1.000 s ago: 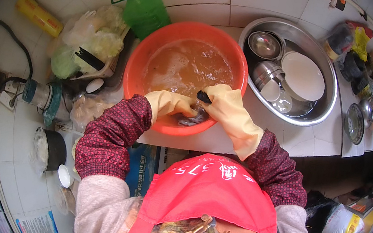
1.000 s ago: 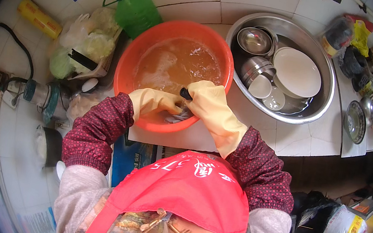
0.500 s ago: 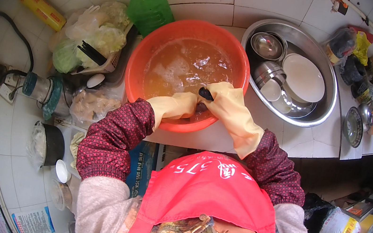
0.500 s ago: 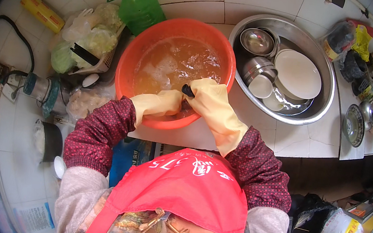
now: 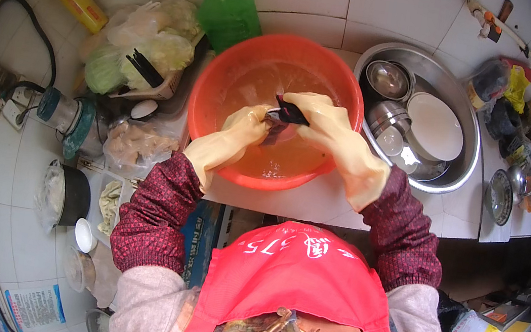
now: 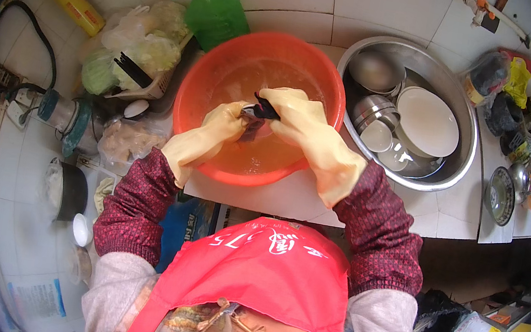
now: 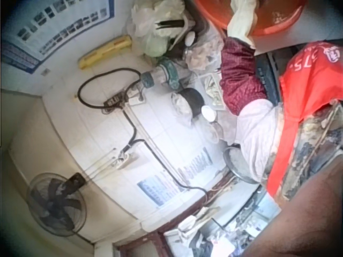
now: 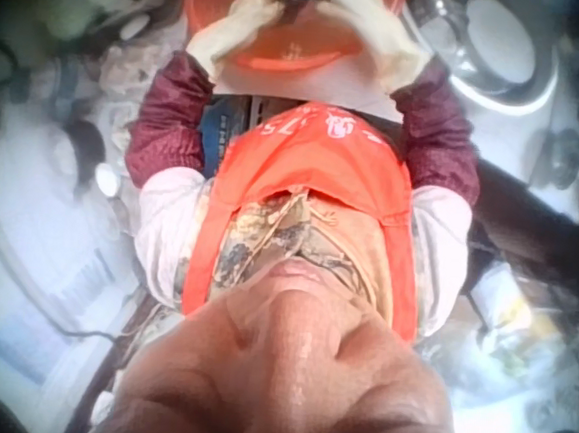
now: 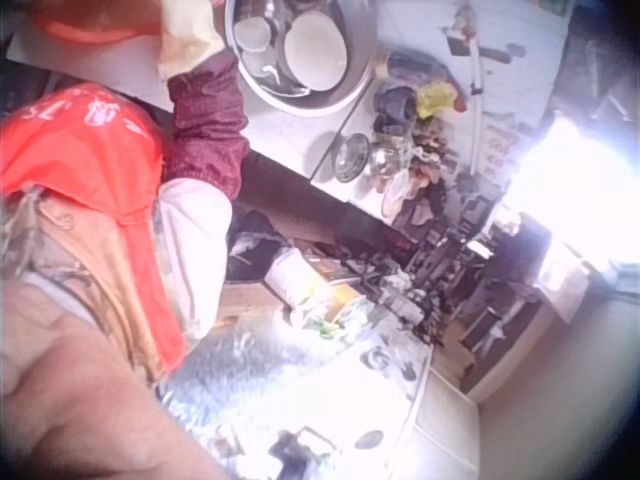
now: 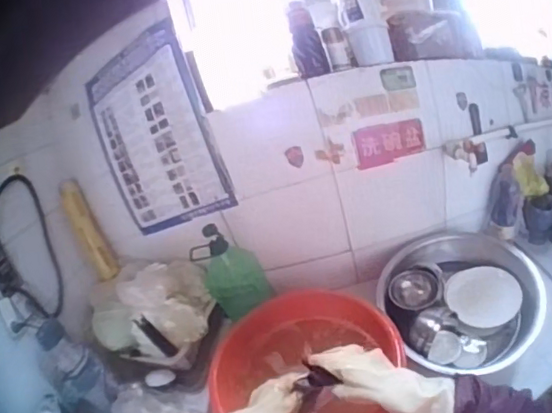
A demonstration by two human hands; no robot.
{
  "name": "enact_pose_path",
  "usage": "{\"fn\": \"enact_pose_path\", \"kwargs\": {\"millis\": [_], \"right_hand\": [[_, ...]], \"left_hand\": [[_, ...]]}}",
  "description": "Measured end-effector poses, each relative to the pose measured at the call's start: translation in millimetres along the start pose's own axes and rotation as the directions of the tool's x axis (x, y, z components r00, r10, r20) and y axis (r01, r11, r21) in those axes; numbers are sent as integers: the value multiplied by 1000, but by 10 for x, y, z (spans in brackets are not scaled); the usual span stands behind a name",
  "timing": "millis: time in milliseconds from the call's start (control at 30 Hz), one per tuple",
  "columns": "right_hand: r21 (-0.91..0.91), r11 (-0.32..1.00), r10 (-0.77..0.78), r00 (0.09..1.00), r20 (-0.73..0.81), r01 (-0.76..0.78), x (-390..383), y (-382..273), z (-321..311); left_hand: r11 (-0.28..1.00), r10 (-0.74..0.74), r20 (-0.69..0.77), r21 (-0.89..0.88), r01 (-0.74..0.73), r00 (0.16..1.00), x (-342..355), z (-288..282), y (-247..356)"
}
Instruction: The person washes various dishes in a red basin using a pink sponge. They scrub plates, bowls, and metal cups, then place the cleaned items into a larger metal basin nearby.
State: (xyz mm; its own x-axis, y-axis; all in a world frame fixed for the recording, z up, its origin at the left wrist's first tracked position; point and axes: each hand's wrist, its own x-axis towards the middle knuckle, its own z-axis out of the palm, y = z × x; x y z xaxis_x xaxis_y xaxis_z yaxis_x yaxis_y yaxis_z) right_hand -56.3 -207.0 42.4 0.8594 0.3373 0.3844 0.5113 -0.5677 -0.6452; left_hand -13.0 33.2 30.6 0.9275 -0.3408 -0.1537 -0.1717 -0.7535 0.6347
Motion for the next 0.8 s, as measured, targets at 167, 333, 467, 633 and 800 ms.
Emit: {"fn": "enact_pose_path", "kwargs": {"millis": [167,333,467,633,800], "right_hand": [[400,851,297,940,168,-341,438,252,332],[784,564,537,836,-109,-260,473,161,782],[782,439,658,751,56,-443,422,43,615],[413,813,383,911,153,-411,309,101,42],[89,994,56,998,15,-57,405,42,39]], "left_hand": [[826,-120,-41,-558,77,992,48,3,105],[523,-240,-196,-851,-44,951,171,237,361],[480,18,-105,-871,-101,994,175,178,322],[951,18,170,-306,35,985,122,-459,-125],[940,290,62,-208,-272,955,189,-404,-130]]}}
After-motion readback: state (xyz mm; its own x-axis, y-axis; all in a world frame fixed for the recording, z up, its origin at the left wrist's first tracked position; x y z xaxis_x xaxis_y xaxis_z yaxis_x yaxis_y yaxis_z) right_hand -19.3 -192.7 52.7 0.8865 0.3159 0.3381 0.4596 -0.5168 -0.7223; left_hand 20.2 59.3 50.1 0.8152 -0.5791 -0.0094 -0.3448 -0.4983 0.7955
